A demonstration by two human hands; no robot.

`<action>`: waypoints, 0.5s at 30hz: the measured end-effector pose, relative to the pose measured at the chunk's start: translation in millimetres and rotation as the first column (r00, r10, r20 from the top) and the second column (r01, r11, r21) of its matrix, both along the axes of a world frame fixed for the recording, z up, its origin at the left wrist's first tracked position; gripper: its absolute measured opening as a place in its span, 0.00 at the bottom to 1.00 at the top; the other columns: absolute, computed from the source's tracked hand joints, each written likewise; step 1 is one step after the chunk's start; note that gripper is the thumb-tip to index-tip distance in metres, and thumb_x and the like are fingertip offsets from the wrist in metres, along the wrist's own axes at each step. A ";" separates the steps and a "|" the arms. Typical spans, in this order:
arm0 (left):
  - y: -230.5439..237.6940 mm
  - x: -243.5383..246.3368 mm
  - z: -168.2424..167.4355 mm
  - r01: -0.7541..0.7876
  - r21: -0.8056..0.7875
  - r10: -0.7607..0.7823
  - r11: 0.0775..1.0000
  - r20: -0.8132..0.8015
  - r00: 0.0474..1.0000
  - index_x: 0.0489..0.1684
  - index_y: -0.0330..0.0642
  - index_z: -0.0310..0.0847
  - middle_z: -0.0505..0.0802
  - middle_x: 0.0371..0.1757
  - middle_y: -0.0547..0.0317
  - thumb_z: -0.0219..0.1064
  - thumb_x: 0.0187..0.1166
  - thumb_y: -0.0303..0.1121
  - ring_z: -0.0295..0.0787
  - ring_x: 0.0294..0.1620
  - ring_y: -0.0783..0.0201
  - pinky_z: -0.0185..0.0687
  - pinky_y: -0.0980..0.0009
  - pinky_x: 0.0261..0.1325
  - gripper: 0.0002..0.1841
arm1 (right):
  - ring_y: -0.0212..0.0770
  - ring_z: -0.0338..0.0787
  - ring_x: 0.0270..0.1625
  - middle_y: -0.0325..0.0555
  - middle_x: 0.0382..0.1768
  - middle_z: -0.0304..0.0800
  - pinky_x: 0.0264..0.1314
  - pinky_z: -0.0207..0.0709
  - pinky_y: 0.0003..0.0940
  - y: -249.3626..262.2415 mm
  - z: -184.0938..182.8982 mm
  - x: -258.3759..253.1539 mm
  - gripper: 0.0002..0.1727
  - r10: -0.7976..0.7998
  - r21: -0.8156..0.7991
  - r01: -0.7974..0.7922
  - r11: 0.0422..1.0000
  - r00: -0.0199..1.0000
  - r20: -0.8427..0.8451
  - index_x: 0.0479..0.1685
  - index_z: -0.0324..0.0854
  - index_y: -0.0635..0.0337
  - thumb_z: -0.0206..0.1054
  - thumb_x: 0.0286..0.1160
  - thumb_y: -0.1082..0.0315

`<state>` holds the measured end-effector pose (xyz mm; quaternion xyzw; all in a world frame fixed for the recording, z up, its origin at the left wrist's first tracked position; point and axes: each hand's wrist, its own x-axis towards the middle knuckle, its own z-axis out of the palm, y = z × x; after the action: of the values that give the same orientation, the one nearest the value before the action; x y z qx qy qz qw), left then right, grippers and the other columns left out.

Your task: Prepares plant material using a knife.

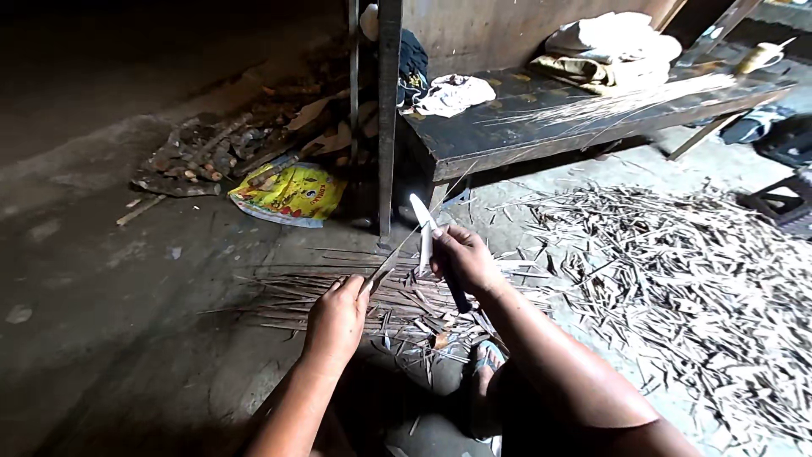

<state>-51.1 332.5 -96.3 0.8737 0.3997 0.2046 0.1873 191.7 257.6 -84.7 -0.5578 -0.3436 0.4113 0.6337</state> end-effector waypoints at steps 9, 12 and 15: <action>3.7 -1.4 -3.1 0.015 -0.024 -0.011 1.000 0.161 0.987 0.41 0.43 0.92 0.94 0.42 0.58 0.64 0.84 0.38 0.91 0.47 0.64 0.86 0.64 0.55 0.11 | 0.41 0.89 0.27 0.57 0.46 0.91 0.29 0.86 0.34 -8.6 3.4 -11.7 0.27 0.249 0.026 -0.248 0.969 0.963 -0.099 0.87 0.64 0.57 0.52 0.90 0.69; 2.6 -0.3 -5.1 0.002 0.006 -0.003 1.000 0.187 0.982 0.42 0.45 0.93 0.94 0.43 0.59 0.64 0.83 0.36 0.91 0.47 0.67 0.87 0.67 0.54 0.10 | 0.38 0.87 0.27 0.55 0.46 0.91 0.28 0.84 0.32 -10.6 1.3 -25.9 0.26 0.313 0.007 -0.316 0.949 0.936 -0.161 0.86 0.66 0.61 0.53 0.90 0.69; 0.8 -0.1 -6.8 -0.027 0.109 0.007 0.994 0.181 0.983 0.46 0.44 0.94 0.95 0.47 0.55 0.65 0.81 0.33 0.94 0.46 0.62 0.91 0.63 0.50 0.10 | 0.37 0.86 0.26 0.53 0.44 0.91 0.26 0.83 0.30 -10.9 3.0 -32.8 0.26 0.315 -0.004 -0.322 0.947 0.927 -0.201 0.85 0.67 0.63 0.53 0.89 0.70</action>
<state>-51.1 333.4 -103.1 0.8571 0.3767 0.3064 0.1722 158.9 246.7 -81.8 -0.4625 -0.3571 0.5685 0.5791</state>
